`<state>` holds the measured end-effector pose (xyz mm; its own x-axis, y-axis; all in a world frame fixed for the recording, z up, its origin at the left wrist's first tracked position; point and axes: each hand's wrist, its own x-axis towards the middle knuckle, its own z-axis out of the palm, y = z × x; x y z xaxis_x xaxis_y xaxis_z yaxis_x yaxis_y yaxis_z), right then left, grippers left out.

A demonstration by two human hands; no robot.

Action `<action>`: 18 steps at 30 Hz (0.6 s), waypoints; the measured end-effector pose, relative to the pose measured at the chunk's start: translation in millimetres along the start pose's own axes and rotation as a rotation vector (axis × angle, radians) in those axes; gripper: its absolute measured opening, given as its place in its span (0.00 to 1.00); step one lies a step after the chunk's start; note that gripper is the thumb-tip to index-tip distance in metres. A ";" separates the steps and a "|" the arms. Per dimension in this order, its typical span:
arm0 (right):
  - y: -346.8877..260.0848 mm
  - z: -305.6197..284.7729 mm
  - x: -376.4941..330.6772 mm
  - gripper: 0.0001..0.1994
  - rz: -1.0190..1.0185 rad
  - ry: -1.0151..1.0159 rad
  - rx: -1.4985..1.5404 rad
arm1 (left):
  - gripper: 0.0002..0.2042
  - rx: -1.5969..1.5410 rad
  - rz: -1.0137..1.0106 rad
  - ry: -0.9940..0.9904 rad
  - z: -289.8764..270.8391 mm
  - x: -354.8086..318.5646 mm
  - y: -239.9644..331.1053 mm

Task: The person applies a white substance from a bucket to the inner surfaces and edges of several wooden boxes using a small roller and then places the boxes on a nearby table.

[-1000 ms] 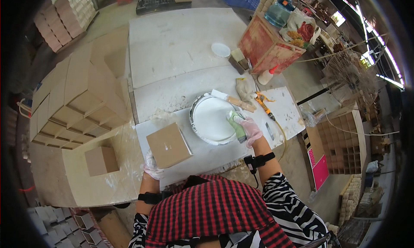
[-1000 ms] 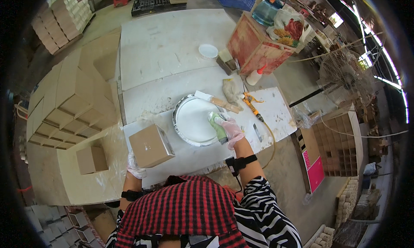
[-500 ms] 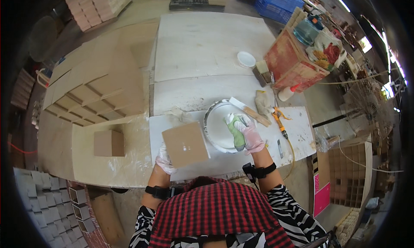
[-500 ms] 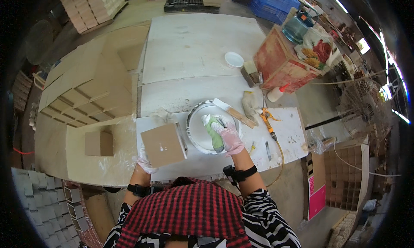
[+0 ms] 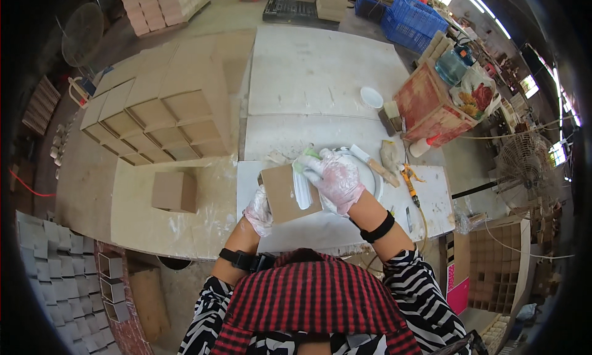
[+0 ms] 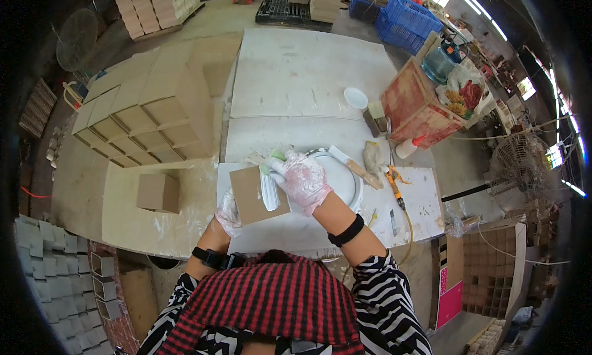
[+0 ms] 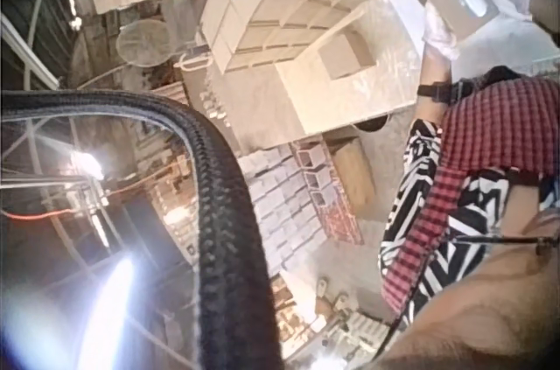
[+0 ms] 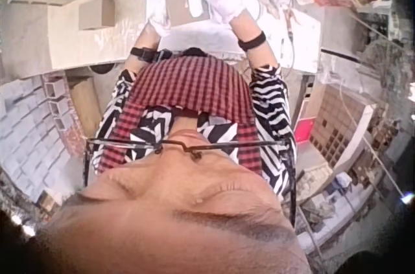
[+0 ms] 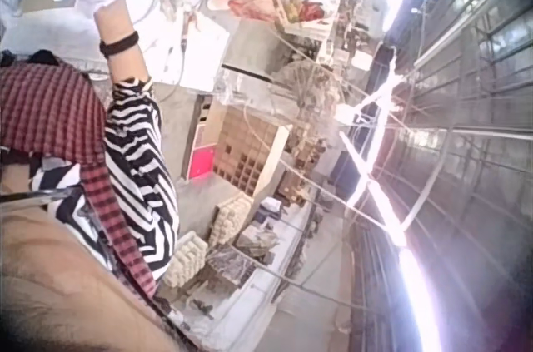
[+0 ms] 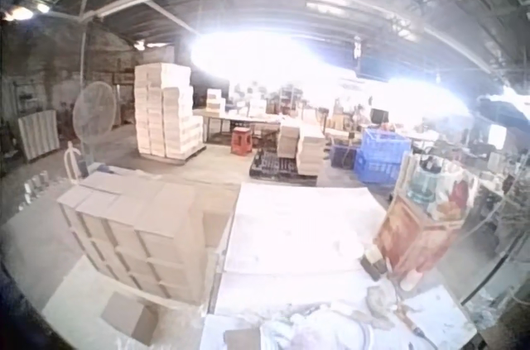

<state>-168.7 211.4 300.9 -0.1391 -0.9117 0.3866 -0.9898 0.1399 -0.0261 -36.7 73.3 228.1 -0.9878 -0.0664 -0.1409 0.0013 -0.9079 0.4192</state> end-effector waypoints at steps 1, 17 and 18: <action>-9.0 0.5 -0.4 0.13 -0.016 -0.042 0.004 | 0.19 0.103 0.050 -0.022 2.1 -1.8 2.2; -106.0 -1.2 8.9 0.15 -0.125 -0.501 0.072 | 0.18 0.026 -0.115 0.120 -39.9 -25.1 34.1; -104.0 -0.8 15.2 0.16 -0.224 -0.387 0.001 | 0.18 -0.030 -0.120 0.004 -45.2 -26.8 35.7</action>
<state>-67.9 183.3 310.2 0.0776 -0.9969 0.0095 -0.9968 -0.0774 0.0180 -3.2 24.0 206.3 -0.9804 0.0419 -0.1923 -0.1123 -0.9215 0.3718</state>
